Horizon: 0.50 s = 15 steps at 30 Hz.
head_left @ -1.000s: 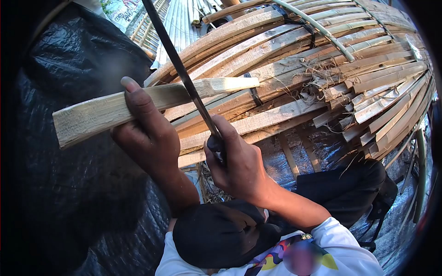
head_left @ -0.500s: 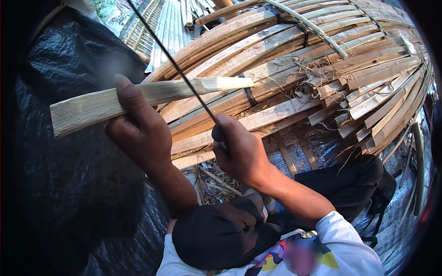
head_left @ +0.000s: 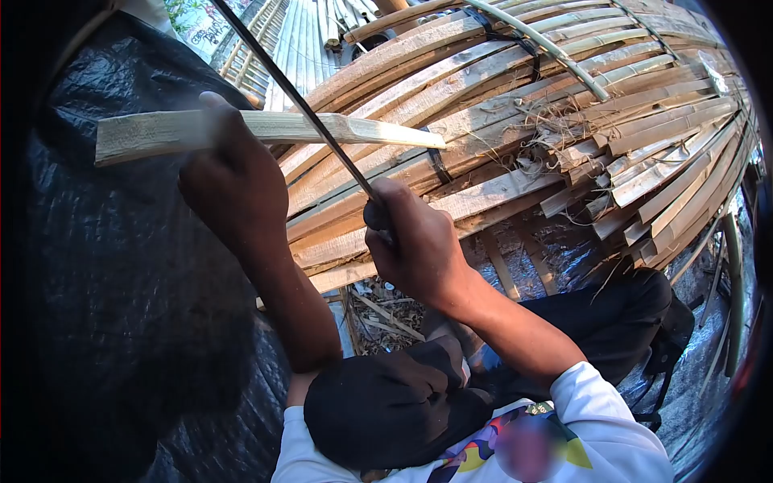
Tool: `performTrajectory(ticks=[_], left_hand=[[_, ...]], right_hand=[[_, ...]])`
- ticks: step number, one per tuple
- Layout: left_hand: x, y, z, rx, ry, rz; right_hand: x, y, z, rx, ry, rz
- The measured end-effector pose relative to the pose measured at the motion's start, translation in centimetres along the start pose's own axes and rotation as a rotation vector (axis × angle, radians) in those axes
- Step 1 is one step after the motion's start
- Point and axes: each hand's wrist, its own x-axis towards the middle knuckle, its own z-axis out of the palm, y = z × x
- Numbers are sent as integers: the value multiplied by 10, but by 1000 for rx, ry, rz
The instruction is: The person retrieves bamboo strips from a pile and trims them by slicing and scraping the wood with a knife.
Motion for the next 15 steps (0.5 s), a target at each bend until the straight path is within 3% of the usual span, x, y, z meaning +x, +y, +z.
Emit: performTrajectory(ticks=[3, 7, 10, 12, 15], left_hand=[[6, 0, -1, 86, -62, 6], [17, -15, 10, 90, 45, -27], [21, -14, 14, 118, 54, 6], [20, 13, 10, 93, -82, -65], [32, 7, 18, 129, -73, 55]], right_hand=[[0, 11, 3, -144, 5, 38], [-19, 53, -9, -255, -133, 341], [-7, 45, -13, -236, -103, 280], [9, 18, -14, -183, -84, 225], [22, 2, -8, -65, -32, 98]])
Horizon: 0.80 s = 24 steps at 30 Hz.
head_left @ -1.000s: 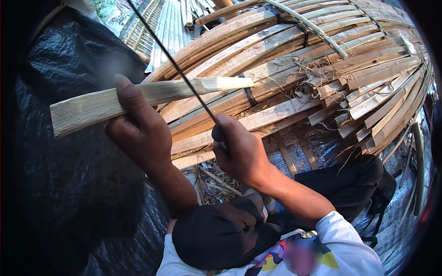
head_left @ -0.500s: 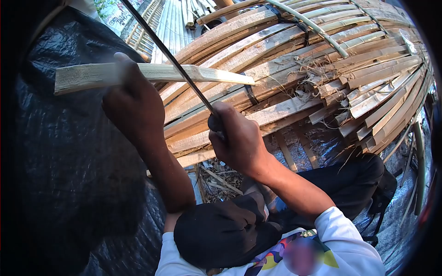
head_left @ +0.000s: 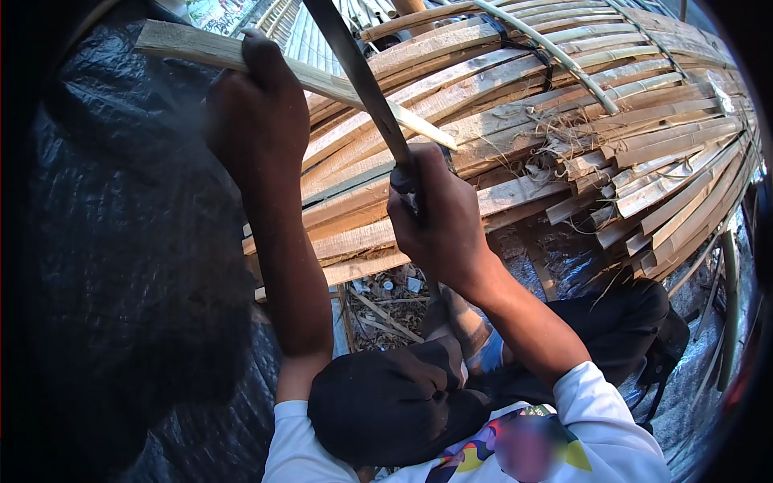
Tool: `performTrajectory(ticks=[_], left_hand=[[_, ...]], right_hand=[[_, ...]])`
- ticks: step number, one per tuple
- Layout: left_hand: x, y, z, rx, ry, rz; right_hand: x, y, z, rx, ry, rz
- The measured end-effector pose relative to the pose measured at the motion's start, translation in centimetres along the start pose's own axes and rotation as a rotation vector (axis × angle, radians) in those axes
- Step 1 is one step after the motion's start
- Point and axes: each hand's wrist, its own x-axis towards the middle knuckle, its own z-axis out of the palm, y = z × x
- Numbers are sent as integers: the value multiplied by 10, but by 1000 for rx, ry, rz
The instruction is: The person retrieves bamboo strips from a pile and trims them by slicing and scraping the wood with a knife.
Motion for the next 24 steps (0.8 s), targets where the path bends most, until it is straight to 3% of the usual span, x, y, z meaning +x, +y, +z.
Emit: performTrajectory(ticks=[2, 3, 7, 12, 14, 15, 17, 20, 21, 24], left_hand=[[-5, 9, -2, -10, -8, -18], [-7, 15, -4, -27, -10, -29], [15, -26, 9, 41, -24, -103], [11, -11, 4, 59, -43, -32], [8, -7, 5, 48, -20, -9], [6, -2, 4, 47, -21, -10], [3, 10, 1, 136, -23, -51], [6, -2, 1, 18, -30, -77], [3, 2, 0, 18, -28, -72], [-9, 18, 1, -23, 43, 38]], right_hand=[[-1, 1, 1, -23, 56, 12], [-6, 12, 0, -113, -18, 114], [-10, 30, -8, -291, -105, 38], [9, -22, -12, -143, -36, -102], [8, -28, -10, -67, 86, -168], [-1, -13, -4, -135, 137, -144], [-23, 18, -3, -210, 30, 47], [-39, 44, -14, -380, -90, 233], [-38, 44, -18, -296, -105, 337], [-26, 23, -22, -191, -30, 248]])
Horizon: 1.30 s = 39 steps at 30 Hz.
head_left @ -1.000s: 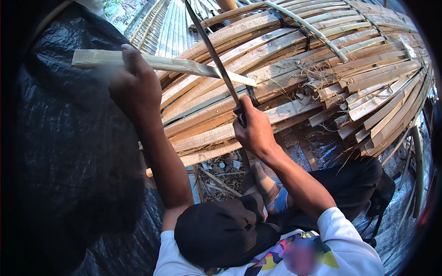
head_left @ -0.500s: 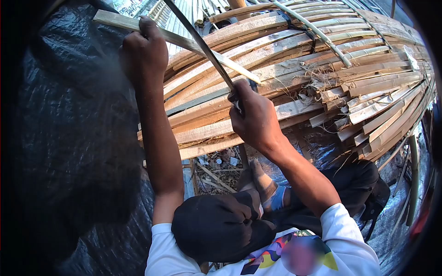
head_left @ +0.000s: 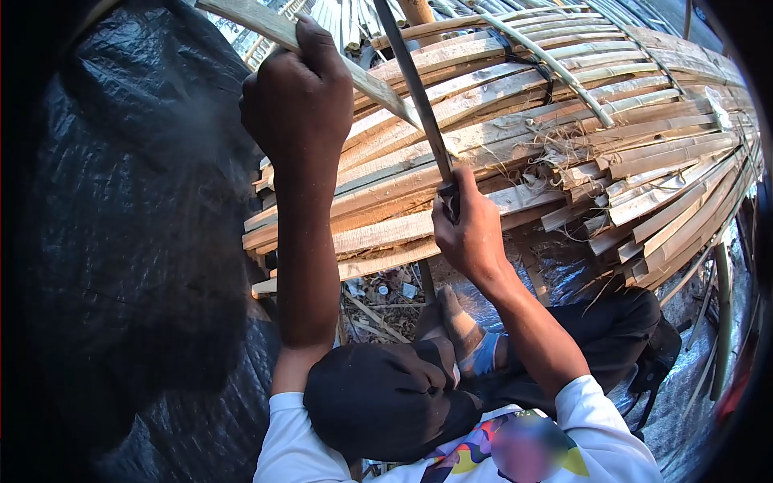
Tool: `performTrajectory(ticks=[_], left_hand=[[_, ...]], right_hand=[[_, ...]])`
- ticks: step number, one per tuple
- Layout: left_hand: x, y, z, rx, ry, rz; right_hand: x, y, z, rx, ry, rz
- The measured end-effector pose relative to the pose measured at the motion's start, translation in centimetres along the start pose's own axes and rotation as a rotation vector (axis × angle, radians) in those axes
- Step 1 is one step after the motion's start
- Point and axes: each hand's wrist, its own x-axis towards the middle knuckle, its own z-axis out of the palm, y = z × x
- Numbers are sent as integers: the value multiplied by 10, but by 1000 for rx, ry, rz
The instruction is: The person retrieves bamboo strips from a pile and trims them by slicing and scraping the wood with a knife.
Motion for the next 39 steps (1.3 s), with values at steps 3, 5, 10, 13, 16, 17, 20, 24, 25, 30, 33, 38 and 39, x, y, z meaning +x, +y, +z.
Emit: performTrajectory(ticks=[3, 5, 10, 13, 16, 17, 20, 24, 25, 30, 33, 38, 39], left_hand=[[5, 3, 4, 8, -38, -1], [8, 1, 5, 35, -93, -65], [6, -11, 8, -12, -16, -4], [2, -15, 4, -54, -49, -24], [-4, -11, 2, -41, 17, 103], [-6, -11, 2, -72, 17, 87], [-8, -9, 4, -96, 41, 97], [-7, -7, 5, -3, 70, 99], [-7, -9, 6, -51, 77, 108], [-13, 6, 3, -38, 83, 161], [-15, 6, 3, -114, 56, 124], [-12, 2, 3, -77, 99, 147], [-15, 3, 2, -123, 85, 124]], right_hand=[[2, -42, -9, 100, 66, -127], [1, -42, -7, 155, 104, -182], [-3, -7, -2, -68, -31, -82], [10, -28, -19, -101, -62, -121], [13, -58, -32, 83, -10, -224], [12, -69, -35, 140, 43, -281], [9, -66, -33, 135, 110, -278], [6, -33, -31, -90, -86, -109], [9, -35, -32, -93, -81, -112], [11, -76, -45, 6, 64, -337], [4, -65, -40, 35, 88, -287], [5, -16, -42, -151, -102, -74], [5, -17, -44, -163, -88, -57]])
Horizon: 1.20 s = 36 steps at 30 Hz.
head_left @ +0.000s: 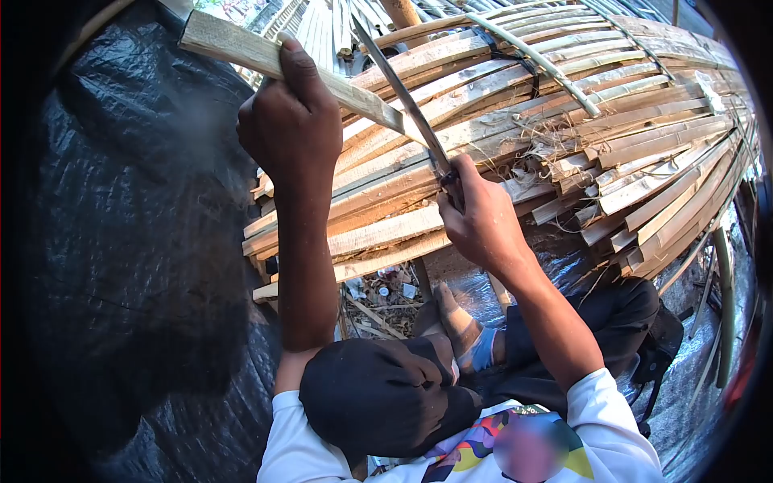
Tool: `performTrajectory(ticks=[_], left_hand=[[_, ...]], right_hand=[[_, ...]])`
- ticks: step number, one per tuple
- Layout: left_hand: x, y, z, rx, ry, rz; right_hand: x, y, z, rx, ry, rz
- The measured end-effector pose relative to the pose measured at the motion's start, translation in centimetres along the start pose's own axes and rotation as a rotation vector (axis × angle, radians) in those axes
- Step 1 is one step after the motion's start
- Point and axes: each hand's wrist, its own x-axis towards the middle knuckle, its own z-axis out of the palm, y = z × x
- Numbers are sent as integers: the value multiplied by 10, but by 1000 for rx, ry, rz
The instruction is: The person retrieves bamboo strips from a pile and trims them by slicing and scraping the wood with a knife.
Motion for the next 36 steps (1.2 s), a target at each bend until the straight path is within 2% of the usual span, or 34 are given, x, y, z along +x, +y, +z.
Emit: performTrajectory(ticks=[3, 5, 8, 10, 11, 17, 19, 20, 26, 29, 31, 34, 36], left_hand=[[-1, 3, 0, -7, -21, 5], [0, 1, 2, -9, -15, 2], [2, 3, 3, 8, -4, 10], [1, 6, 1, 27, -10, 5], [1, 7, 1, 35, -20, -25], [-5, -4, -2, -43, -27, -41], [-4, -11, -1, -49, 14, -120], [-4, -15, -3, -52, -31, -206], [-15, -21, -13, 7, 18, -261], [-22, -15, -17, -18, 28, -259], [-23, -12, -22, 15, 1, -361], [-28, -17, -24, -21, 33, -407], [-34, -19, -27, -32, 95, -444]], right_hand=[[-6, -29, -16, 135, 27, 25], [-6, -47, -21, 219, 123, -100], [-8, -46, -9, 292, 157, -159], [-12, -21, 15, 204, 112, -126], [-12, -10, 19, 78, 6, -43], [-15, 1, 8, 130, -74, 148], [-20, -1, 9, 178, -48, 125], [-21, -1, 11, 221, -21, 108], [-25, 8, 37, 296, 38, 58], [-19, -1, 50, 265, 58, -55], [-18, -8, 58, 221, 30, -20], [-25, 19, 78, 210, 13, 16], [-27, 34, 82, 246, 42, -67]])
